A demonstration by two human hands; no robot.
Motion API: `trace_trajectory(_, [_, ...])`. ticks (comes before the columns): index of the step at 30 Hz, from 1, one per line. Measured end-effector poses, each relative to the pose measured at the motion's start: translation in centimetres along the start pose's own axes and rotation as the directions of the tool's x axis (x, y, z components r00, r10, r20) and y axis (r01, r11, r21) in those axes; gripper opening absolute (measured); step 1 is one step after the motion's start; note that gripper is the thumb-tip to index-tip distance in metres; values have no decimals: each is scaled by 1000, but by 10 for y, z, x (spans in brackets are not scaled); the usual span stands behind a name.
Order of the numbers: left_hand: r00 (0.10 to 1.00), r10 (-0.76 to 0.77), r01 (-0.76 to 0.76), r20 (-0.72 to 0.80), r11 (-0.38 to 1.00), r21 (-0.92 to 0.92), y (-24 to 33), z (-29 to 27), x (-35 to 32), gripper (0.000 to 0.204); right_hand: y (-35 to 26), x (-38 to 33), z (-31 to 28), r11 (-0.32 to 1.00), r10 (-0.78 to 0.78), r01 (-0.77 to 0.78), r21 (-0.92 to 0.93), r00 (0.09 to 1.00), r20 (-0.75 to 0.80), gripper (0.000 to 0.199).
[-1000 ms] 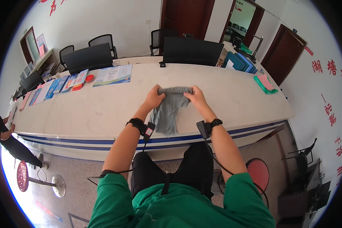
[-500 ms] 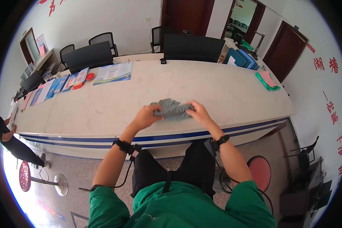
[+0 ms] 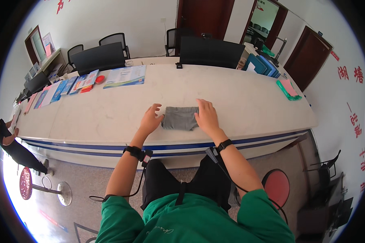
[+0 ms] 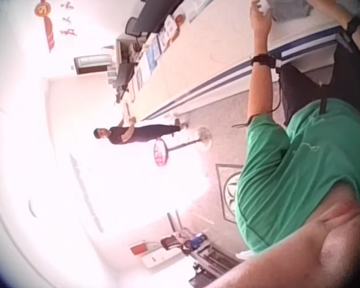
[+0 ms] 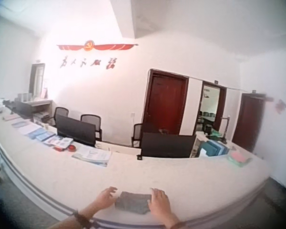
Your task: Wiping down a long service counter with a cloth.
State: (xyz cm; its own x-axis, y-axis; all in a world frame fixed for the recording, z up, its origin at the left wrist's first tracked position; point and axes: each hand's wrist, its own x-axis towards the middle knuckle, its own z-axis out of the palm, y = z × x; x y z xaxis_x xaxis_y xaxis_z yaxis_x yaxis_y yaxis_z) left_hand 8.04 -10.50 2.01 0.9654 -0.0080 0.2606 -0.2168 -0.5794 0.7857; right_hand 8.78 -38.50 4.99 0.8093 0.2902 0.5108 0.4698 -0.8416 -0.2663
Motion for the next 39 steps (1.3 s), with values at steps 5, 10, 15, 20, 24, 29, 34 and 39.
trace_trajectory(5, [987, 79, -24, -137, 932, 361, -13, -44, -28, 45, -10, 0, 23, 919, -393, 362, 159, 880, 268, 52])
trace_trajectory(10, [959, 15, 178, -283, 744, 643, -58, -103, -61, 59, -38, 4, 45, 908, -415, 399, 125, 824, 387, 60])
trace_trajectory(15, [943, -97, 312, -318, 590, 745, -90, -119, -82, 66, 15, 20, 47, 957, -280, 282, 61, 855, 436, 54])
trace_trajectory(20, [958, -118, 281, -261, 550, 787, -81, -119, -82, 63, 124, 20, -13, 941, 38, 116, -318, 896, 442, 53])
trace_trajectory(24, [963, -82, 258, -256, 555, 791, -74, -118, -81, 59, 222, -2, -35, 885, 355, -211, -414, 883, 308, 53])
trace_trajectory(29, [963, -79, 258, -258, 547, 796, -74, -116, -81, 59, 253, 28, -20, 829, 536, -416, -375, 782, 317, 56])
trace_trajectory(34, [961, -95, 268, -262, 573, 775, -64, -124, -88, 59, 200, 91, 34, 858, 495, -380, -347, 791, 359, 58])
trace_trajectory(39, [965, -77, 247, -250, 584, 773, -61, -117, -79, 58, 96, 133, 115, 967, 96, 0, -254, 927, 363, 53])
